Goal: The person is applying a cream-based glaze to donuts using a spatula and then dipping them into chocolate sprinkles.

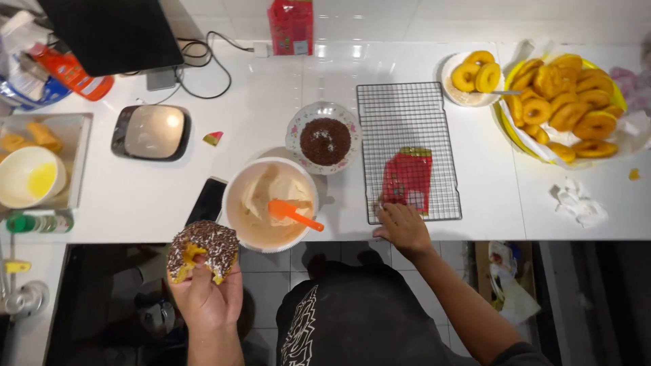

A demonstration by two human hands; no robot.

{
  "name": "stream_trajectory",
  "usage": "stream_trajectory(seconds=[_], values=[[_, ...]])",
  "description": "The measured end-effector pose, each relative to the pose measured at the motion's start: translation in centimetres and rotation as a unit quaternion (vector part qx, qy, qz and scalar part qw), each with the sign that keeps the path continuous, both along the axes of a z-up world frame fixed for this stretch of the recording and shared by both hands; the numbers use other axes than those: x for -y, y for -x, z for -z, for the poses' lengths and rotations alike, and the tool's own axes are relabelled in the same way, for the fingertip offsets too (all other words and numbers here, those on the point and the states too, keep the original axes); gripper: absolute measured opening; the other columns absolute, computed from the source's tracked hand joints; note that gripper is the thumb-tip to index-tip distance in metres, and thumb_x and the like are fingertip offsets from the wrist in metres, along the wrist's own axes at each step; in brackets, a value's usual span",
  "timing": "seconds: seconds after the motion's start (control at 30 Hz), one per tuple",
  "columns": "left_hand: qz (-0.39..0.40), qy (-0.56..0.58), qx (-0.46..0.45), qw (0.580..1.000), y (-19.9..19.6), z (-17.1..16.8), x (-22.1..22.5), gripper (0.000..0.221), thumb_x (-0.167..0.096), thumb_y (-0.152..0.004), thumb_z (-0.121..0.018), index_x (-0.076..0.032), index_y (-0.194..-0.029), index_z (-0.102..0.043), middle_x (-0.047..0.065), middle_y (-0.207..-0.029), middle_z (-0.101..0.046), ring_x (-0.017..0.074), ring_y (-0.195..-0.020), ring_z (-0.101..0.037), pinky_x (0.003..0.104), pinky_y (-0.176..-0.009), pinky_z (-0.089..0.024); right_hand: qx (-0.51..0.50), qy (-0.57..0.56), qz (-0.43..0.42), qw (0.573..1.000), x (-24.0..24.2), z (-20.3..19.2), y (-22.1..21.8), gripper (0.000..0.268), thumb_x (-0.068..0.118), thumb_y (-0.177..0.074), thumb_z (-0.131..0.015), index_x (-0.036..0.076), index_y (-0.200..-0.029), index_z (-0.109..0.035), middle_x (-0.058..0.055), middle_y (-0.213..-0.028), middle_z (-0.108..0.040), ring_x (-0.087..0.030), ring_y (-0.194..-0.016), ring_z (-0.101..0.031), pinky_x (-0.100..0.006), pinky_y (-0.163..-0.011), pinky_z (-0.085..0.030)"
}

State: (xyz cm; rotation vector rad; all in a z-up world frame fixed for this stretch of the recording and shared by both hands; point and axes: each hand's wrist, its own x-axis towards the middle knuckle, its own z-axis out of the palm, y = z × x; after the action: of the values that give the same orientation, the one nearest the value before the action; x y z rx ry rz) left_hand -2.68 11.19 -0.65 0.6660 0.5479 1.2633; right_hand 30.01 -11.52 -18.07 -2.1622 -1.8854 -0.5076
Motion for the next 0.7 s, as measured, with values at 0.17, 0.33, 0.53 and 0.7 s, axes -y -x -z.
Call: stream_trajectory(seconds=[0.17, 0.33, 0.53, 0.7], values=[[0.028, 0.062, -0.045, 0.997, 0.4, 0.3, -2.4, 0.053, -0.01, -0.087, -0.075, -0.002, -0.137, -0.057, 0.018, -0.128, -0.063, 0.0307, -0.119, -0.065, 0.046, -0.099, -0.06, -0.203, -0.248, 0.35, 0.88, 4.4, 2.3, 4.6, 0.031, 0.021, -0.093, -0.072, 0.001, -0.116, -0.066, -0.013, -0.108, -0.063, -0.03, -0.097, -0.06, -0.045, -0.085, -0.051], [0.075, 0.068, -0.063, 0.993, -0.1, 0.5, -3.9, 0.053, -0.016, -0.088, -0.077, -0.001, -0.135, -0.059, 0.016, -0.13, -0.064, 0.0276, -0.121, -0.065, 0.043, -0.105, -0.059, -0.389, -0.222, 0.603, 0.66, 4.0, 3.8, 5.9, 0.018, 0.022, -0.091, -0.077, 0.013, -0.106, -0.073, -0.005, -0.106, -0.06, -0.022, -0.104, -0.057, -0.046, -0.088, -0.051], [0.128, 0.054, 0.012, 0.99, -0.8, 0.7, -4.8, 0.039, -0.004, -0.091, -0.073, 0.001, -0.127, -0.06, 0.014, -0.117, -0.064, 0.0232, -0.112, -0.065, 0.038, -0.104, -0.059, -0.358, -0.223, 0.661, 0.62, 0.3, 5.0, 5.5, 0.039, 0.041, -0.072, -0.095, 0.023, -0.089, -0.065, -0.001, -0.107, -0.061, -0.029, -0.117, -0.053, -0.057, -0.099, -0.041], [0.133, 0.05, 0.015, 0.99, -0.9, 1.5, -5.4, 0.054, -0.011, -0.086, -0.081, 0.007, -0.132, -0.059, 0.018, -0.124, -0.065, 0.0264, -0.117, -0.065, 0.042, -0.107, -0.057, -0.386, -0.189, 0.702, 0.568, -2.0, 3.2, 5.1, 0.037, 0.041, -0.077, -0.087, 0.025, -0.102, -0.065, -0.003, -0.121, -0.055, -0.029, -0.122, -0.049, -0.052, -0.104, -0.035]])
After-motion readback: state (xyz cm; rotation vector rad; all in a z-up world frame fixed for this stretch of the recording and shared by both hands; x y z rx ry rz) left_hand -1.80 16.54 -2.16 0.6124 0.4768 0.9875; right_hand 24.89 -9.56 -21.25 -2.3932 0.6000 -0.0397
